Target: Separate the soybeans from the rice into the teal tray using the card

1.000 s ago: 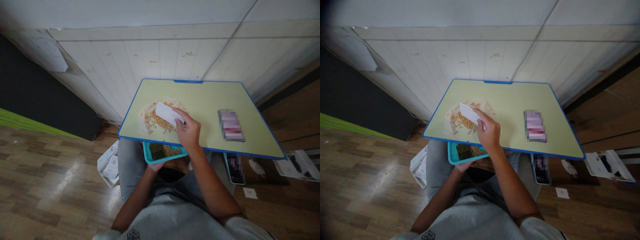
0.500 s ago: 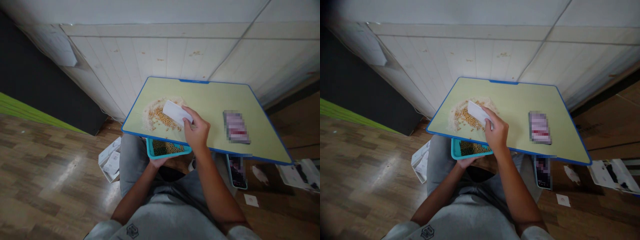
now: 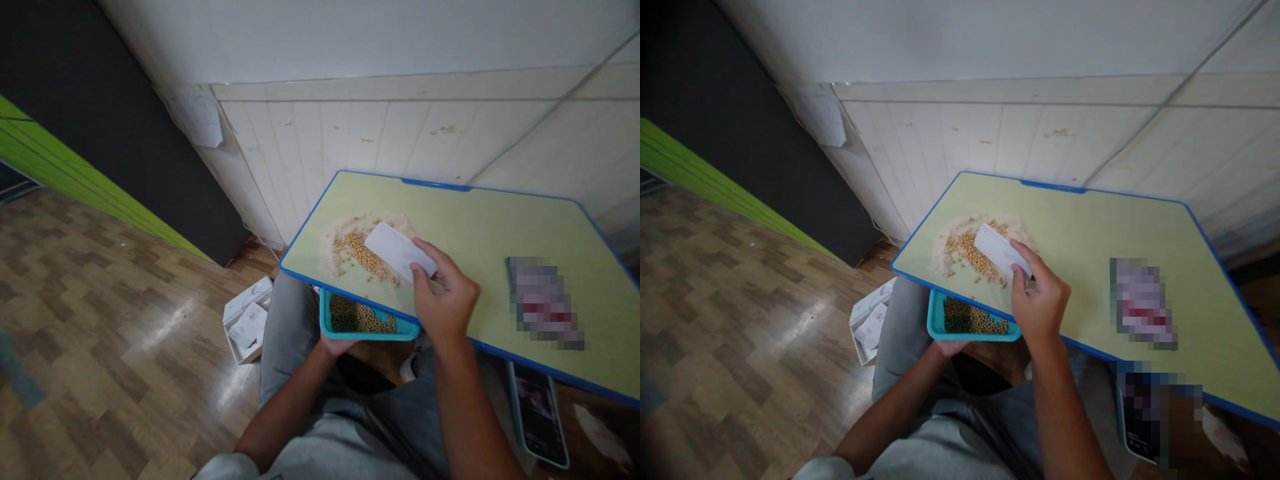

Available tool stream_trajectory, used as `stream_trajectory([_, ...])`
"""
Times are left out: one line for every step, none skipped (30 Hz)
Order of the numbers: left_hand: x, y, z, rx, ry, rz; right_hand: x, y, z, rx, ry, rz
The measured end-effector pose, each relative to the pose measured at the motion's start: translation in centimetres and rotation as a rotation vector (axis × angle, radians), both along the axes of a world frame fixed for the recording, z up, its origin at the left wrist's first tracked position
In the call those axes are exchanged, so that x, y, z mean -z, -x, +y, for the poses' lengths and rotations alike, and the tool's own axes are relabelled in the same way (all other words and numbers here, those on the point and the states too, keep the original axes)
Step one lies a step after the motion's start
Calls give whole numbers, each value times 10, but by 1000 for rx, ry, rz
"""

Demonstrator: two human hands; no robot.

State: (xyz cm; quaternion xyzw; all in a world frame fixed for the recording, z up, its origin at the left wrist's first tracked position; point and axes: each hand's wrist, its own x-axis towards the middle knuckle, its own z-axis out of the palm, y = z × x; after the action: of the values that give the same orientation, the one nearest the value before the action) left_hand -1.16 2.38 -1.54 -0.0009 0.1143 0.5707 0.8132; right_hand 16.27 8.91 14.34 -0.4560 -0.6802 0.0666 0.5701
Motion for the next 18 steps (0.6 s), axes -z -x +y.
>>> stream_trajectory([-2, 0, 0, 0, 18, 0, 0, 0, -1, 6, 4, -2])
stream_trajectory([-4, 1, 0, 1, 35, 4, -1, -1, -2, 12, 7, -1])
stream_trajectory([-7, 1, 0, 3, 48, 7, -2, -1, -3, 13, 10, 0])
stream_trajectory([-9, 1, 0, 9, 54, 9, -3, -2, -4, 10, 15, 3])
stream_trajectory([-10, 2, 0, 22, 50, 10, -3, -3, -4, 3, 23, 5])
stream_trajectory([-11, 2, 0, 27, 42, 11, -4, -4, -4, -7, 32, 8])
stream_trajectory([-11, 2, -1, 24, 33, 13, -5, -5, -4, -18, 42, 9])
stream_trajectory([-11, 2, -1, 14, 19, 17, -6, -6, -4, -30, 50, 9])
stream_trajectory([-10, 2, -1, -5, 4, 25, -6, -7, -4, -41, 57, 9])
stream_trajectory([-8, 2, -1, -16, 0, 40, -7, -8, -3, -51, 63, 8])
stream_trajectory([-7, 2, -2, -20, -5, 59, -8, -8, -3, -59, 68, 6])
stream_trajectory([-6, 3, -2, -16, -12, 77, -9, -9, -2, -64, 76, 3])
stream_trajectory([-4, 4, -2, 2, -18, 90, -9, -9, -2, -66, 84, 0])
stream_trajectory([-4, 4, -2, 18, -18, 93, -10, -10, -2, -67, 92, -4])
stream_trajectory([-4, 6, -2, 32, -19, 95, -10, -10, -2, -68, 99, -6])
stream_trajectory([-4, 7, -2, 48, -19, 97, -10, -11, -2, -69, 107, -8])
stream_trajectory([-5, 8, -2, 68, -18, 99, -10, -11, -3, -70, 115, -8])
stream_trajectory([-6, 9, -2, 89, -19, 102, -9, -12, -4, -73, 123, -6])
